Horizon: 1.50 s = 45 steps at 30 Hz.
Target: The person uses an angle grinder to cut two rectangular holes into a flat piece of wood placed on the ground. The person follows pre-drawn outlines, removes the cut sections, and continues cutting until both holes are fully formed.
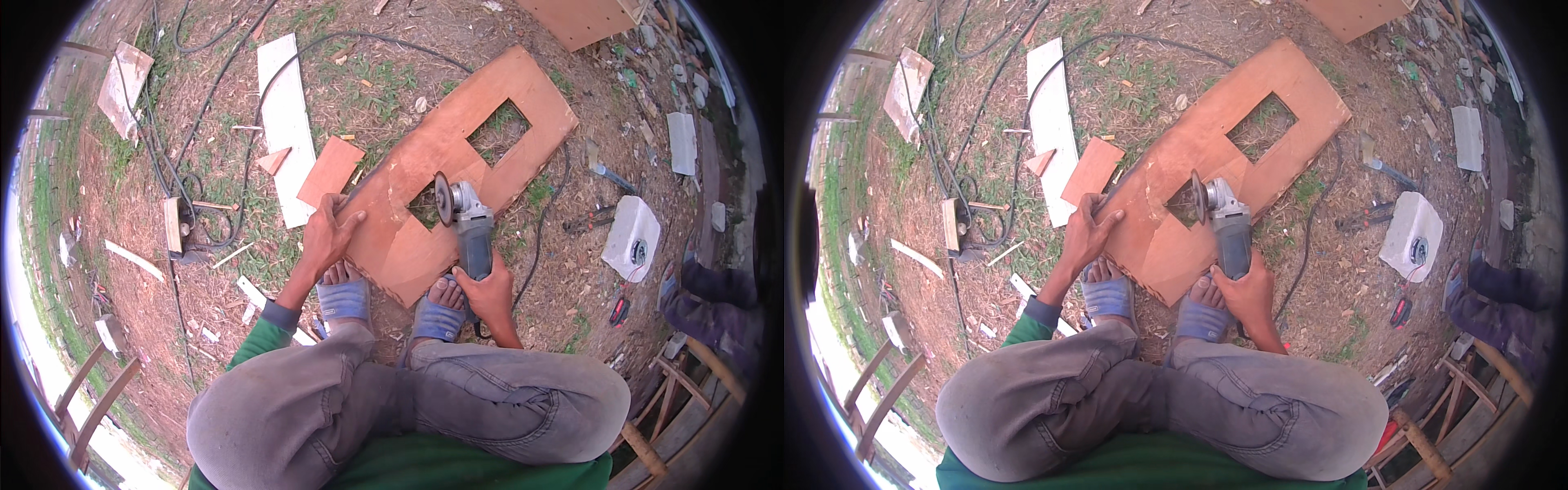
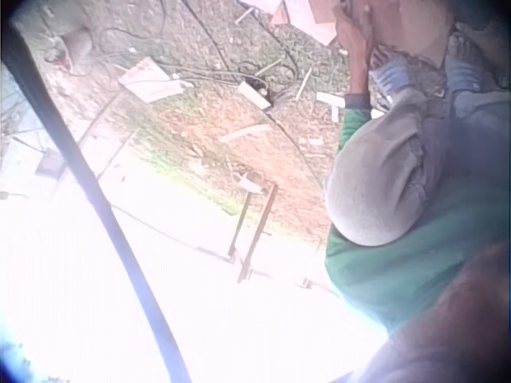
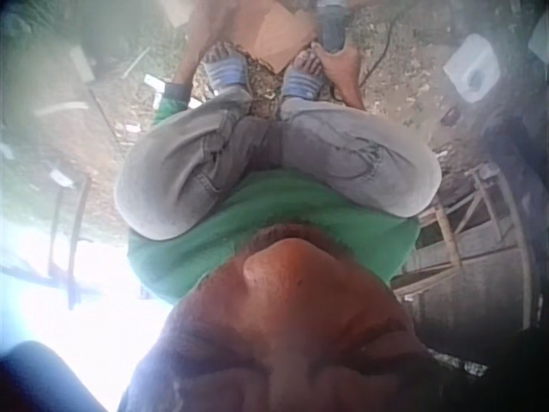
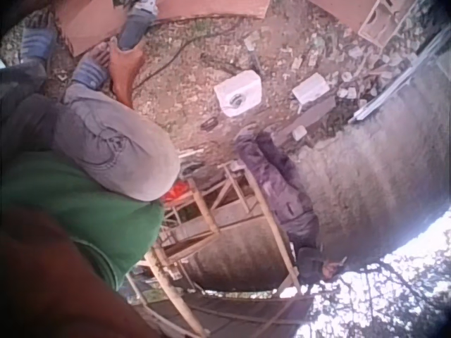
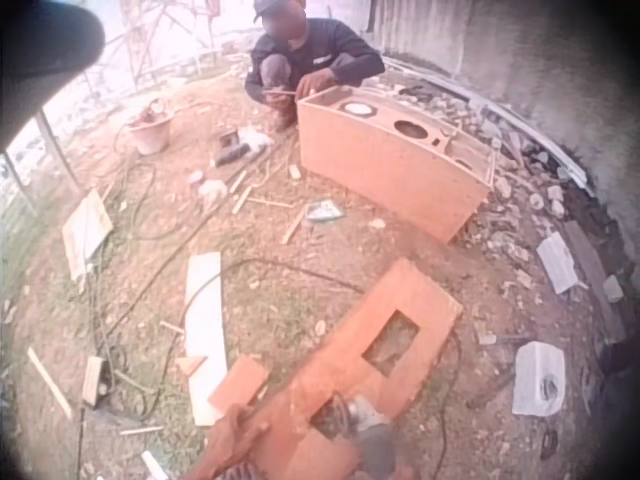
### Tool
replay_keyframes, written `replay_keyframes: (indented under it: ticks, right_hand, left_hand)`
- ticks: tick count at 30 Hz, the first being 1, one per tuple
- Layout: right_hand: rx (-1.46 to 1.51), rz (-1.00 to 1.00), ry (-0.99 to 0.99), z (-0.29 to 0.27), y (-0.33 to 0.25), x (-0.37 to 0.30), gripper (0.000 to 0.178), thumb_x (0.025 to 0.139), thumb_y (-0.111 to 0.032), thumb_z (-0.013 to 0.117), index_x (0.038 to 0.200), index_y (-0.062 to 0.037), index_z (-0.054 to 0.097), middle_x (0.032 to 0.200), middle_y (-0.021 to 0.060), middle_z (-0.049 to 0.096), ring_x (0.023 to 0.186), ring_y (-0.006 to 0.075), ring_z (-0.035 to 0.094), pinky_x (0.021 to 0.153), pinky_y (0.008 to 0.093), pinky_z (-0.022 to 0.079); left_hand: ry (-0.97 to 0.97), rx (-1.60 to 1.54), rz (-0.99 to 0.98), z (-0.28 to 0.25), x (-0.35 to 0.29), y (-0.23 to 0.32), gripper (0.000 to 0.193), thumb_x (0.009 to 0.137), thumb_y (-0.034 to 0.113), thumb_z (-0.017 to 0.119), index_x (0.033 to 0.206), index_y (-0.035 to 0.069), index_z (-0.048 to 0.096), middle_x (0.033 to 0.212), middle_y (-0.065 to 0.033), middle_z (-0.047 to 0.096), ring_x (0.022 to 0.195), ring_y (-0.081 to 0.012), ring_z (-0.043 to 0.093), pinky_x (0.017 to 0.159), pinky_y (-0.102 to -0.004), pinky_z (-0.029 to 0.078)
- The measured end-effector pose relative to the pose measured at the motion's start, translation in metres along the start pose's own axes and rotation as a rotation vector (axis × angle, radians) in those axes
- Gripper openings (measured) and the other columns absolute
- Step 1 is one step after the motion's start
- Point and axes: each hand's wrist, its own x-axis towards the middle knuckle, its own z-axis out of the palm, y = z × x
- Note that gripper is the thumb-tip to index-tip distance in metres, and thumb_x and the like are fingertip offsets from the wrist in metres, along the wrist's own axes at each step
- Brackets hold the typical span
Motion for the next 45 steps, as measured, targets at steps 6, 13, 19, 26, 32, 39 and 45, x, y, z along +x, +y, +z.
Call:
replay_keyframes:
  ticks: [6,13,19,26,32,39,45]
  right_hand:
    - [-0.045,0.012,0.029,0.004,0.000,0.004,0.047,0.084,-0.026,0.093,0.117,0.0006,0.073,0.095,0.0219,0.082,0.087,0.0412,0.082,0.078,0.0497,0.062]
    - [-0.030,-0.014,0.024,0.006,0.006,0.007,0.049,0.084,-0.027,0.093,0.118,0.0011,0.073,0.095,0.0238,0.081,0.088,0.0421,0.082,0.078,0.0506,0.062]
    - [-0.051,-0.023,0.028,0.006,0.008,0.009,0.050,0.083,-0.027,0.094,0.119,0.0001,0.073,0.096,0.0242,0.081,0.089,0.0435,0.082,0.079,0.0514,0.062]
    - [-0.096,-0.003,-0.007,0.001,0.006,0.005,0.054,0.082,-0.028,0.094,0.123,0.0003,0.072,0.098,0.0253,0.081,0.092,0.0448,0.082,0.080,0.0524,0.063]
    - [-0.149,-0.018,-0.020,0.002,0.011,0.001,0.068,0.083,-0.030,0.094,0.135,0.0034,0.068,0.099,0.0282,0.080,0.092,0.0457,0.082,0.081,0.0531,0.063]
    - [-0.217,-0.064,-0.069,-0.003,0.015,-0.001,0.080,0.083,-0.033,0.094,0.145,0.0063,0.062,0.102,0.0302,0.080,0.094,0.0480,0.081,0.083,0.0540,0.063]
    - [-0.283,-0.065,-0.124,-0.008,0.016,0.002,0.084,0.083,-0.036,0.094,0.148,0.0070,0.060,0.110,0.0333,0.078,0.102,0.0507,0.079,0.088,0.0555,0.063]
  left_hand:
    - [0.018,-0.007,0.036,0.000,-0.001,-0.002,0.062,0.099,0.046,0.083,0.133,-0.002,0.064,0.116,-0.0285,0.079,0.106,-0.0457,0.079,0.093,-0.0517,0.061]
    - [0.025,-0.005,0.050,0.001,-0.001,-0.002,0.061,0.099,0.044,0.083,0.132,-0.002,0.064,0.117,-0.0278,0.079,0.108,-0.0451,0.078,0.094,-0.0507,0.061]
    - [0.022,-0.009,0.038,0.000,-0.001,-0.002,0.060,0.098,0.044,0.084,0.132,-0.002,0.065,0.117,-0.0276,0.079,0.109,-0.0451,0.078,0.094,-0.0509,0.061]
    - [0.024,-0.005,0.049,0.001,0.001,-0.004,0.060,0.099,0.044,0.084,0.131,-0.002,0.065,0.118,-0.0277,0.079,0.110,-0.0453,0.078,0.094,-0.0511,0.061]
    - [0.023,-0.002,0.052,0.003,0.002,-0.007,0.062,0.099,0.045,0.084,0.132,-0.003,0.064,0.119,-0.0288,0.079,0.110,-0.0462,0.078,0.095,-0.0516,0.061]
    - [0.015,-0.004,0.048,0.003,0.003,-0.008,0.064,0.098,0.046,0.084,0.133,-0.004,0.064,0.119,-0.0292,0.078,0.110,-0.0460,0.078,0.095,-0.0516,0.061]
    - [0.026,-0.001,0.056,0.003,0.002,-0.007,0.063,0.098,0.045,0.085,0.132,-0.004,0.064,0.118,-0.0287,0.079,0.110,-0.0445,0.078,0.095,-0.0504,0.061]
